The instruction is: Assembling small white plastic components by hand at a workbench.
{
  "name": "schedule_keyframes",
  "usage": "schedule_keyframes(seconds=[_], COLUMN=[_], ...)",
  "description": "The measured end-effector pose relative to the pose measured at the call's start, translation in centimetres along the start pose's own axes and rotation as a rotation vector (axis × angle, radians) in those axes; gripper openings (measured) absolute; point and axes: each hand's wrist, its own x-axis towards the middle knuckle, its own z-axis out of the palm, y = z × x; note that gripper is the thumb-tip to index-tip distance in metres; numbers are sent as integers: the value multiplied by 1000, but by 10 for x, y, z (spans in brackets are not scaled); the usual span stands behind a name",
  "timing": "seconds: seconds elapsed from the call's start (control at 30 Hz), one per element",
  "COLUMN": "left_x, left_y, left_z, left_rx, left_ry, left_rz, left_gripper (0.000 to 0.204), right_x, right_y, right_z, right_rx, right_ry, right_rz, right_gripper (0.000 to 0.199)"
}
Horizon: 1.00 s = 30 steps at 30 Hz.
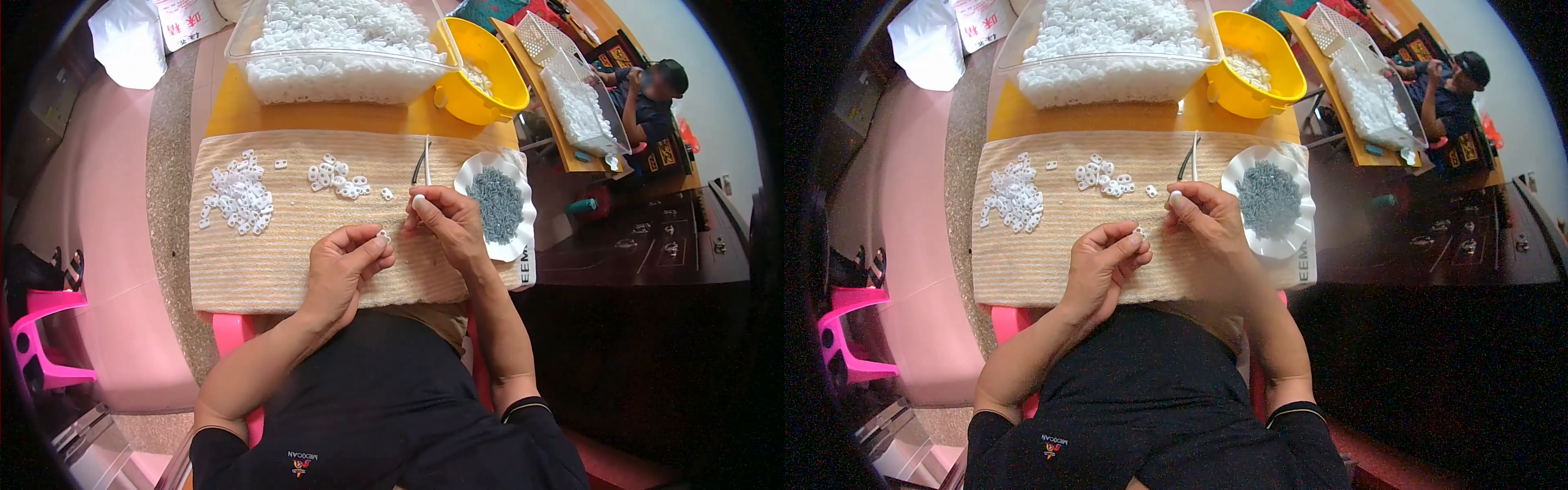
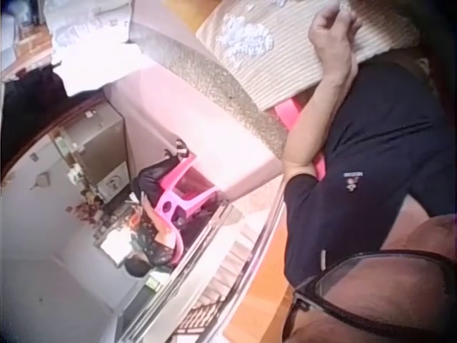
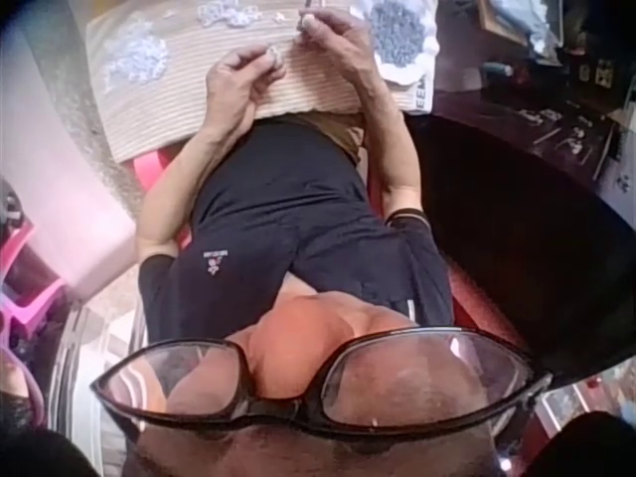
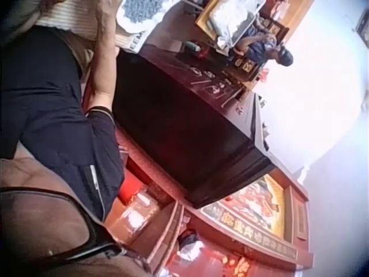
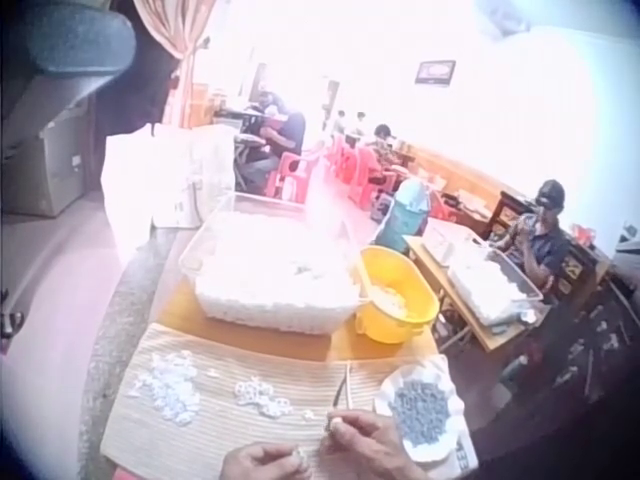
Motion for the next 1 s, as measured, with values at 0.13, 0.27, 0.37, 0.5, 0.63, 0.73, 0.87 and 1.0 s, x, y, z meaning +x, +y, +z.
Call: schedule_keyframes(seconds=[0.13,0.27,0.37,0.5,0.63,0.73,0.87,1.0], left_x=[0,0,0,0,0,0,0,0], left_y=[0,1,0,0,-1,-1,0,0], left_z=[1,0,0,2,-1,0,0,0], left_rx=[-8,-3,0,15,14,12,18,16], left_ry=[-3,-10,-10,-12,-14,-11,-9,-4], left_rz=[-3,-5,-9,-11,-6,-14,-10,-14], left_gripper=[17,17,17,17,16,17,17,17], right_x=[-2,-7,-11,-14,-13,-14,-16,-17], right_y=[-3,0,1,0,0,1,2,1], right_z=[-2,-4,-2,1,5,3,4,5], right_rx=[-8,-50,-54,-14,1,-45,-131,-193], right_ry=[-33,-36,-33,-25,-4,10,37,22], right_rz=[-8,19,47,27,6,31,25,-48], right_gripper=[24,26,31,34,33,30,26,23])
